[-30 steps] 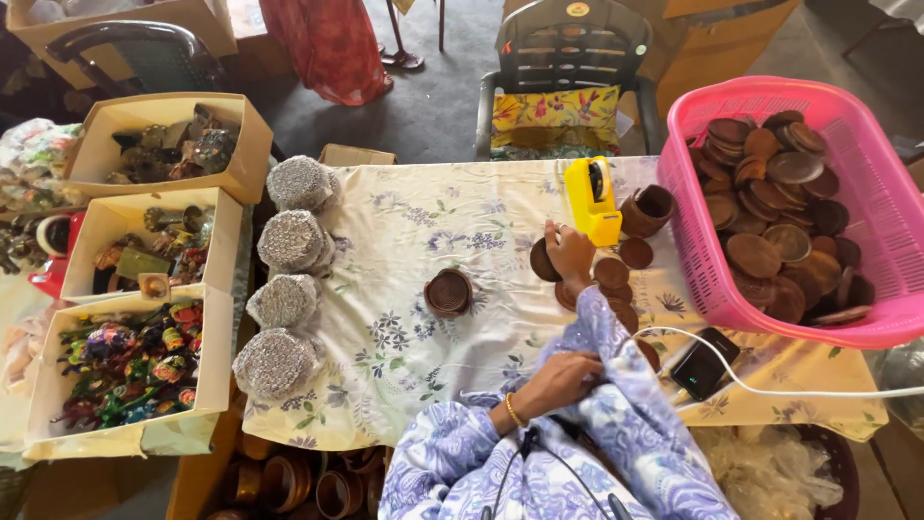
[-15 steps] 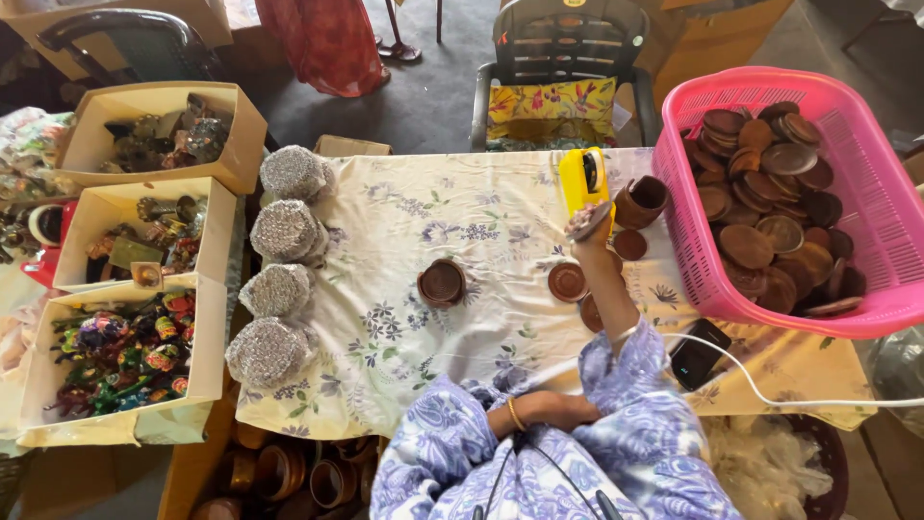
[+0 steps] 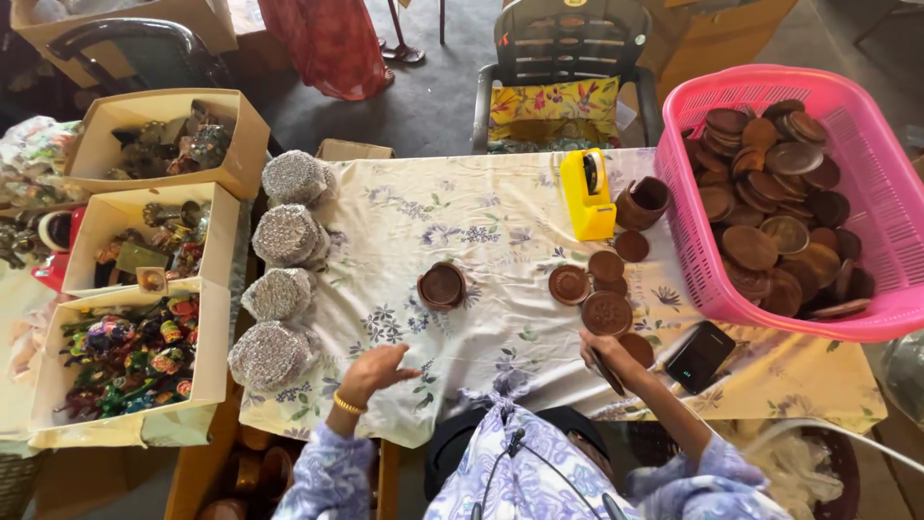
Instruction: Cleaning and organizing small brown ceramic pots or cups at a workspace.
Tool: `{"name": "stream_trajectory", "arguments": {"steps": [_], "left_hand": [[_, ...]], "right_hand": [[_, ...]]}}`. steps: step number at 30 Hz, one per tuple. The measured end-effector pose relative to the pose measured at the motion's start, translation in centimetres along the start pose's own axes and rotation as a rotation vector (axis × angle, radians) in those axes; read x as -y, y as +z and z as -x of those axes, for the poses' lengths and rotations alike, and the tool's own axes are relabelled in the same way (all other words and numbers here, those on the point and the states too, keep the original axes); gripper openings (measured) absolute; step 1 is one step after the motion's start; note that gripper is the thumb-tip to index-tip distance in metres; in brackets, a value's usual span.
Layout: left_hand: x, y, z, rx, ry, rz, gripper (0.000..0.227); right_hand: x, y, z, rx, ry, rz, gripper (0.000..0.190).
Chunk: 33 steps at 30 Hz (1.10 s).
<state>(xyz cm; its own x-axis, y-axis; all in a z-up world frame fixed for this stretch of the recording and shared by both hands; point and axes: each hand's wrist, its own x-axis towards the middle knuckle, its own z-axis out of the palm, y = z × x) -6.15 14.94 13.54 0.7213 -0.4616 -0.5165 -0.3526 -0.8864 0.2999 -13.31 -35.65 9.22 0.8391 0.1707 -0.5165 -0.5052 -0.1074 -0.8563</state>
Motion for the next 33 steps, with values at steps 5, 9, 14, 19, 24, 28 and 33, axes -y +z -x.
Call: {"name": "stream_trajectory", "arguments": {"steps": [5, 9, 14, 19, 24, 28, 33], "left_hand": [[-7.4, -6.0, -5.4, -0.241, 0.478, 0.39, 0.06], [-15.0, -6.0, -12.2, -0.628, 0.771, 1.357, 0.044], [-19.0, -1.2, -17.9, -0.434, 0.424, 1.944, 0.058], [-18.2, 1.8, -19.7, -0.362, 0.435, 2.144, 0.069], [-14.9, 4.4, -20.6, -0.033, 0.784, 2.485, 0.084], [-16.5, 1.3, -16.4, 0.016, 0.725, 2.382, 0.092], [-15.4, 1.7, -18.0, 0.17, 0.705, 2.823, 0.105]], "right_hand": [[5.2, 4.8, -5.6, -0.129, -0.214, -0.187, 0.064], [6.6, 7.4, -13.4, -0.235, -0.516, -0.227, 0.06], [11.3, 11.8, -13.9, -0.738, -0.634, 0.087, 0.047], [6.6, 15.1, -16.1, -0.734, -0.943, 0.473, 0.052], [-1.1, 20.8, -25.2, -1.651, -0.585, 1.288, 0.06], [9.5, 15.7, -11.9, -0.526, -0.95, 0.924, 0.056], [11.3, 14.4, -10.2, -0.385, -0.947, 0.82, 0.064]]}}
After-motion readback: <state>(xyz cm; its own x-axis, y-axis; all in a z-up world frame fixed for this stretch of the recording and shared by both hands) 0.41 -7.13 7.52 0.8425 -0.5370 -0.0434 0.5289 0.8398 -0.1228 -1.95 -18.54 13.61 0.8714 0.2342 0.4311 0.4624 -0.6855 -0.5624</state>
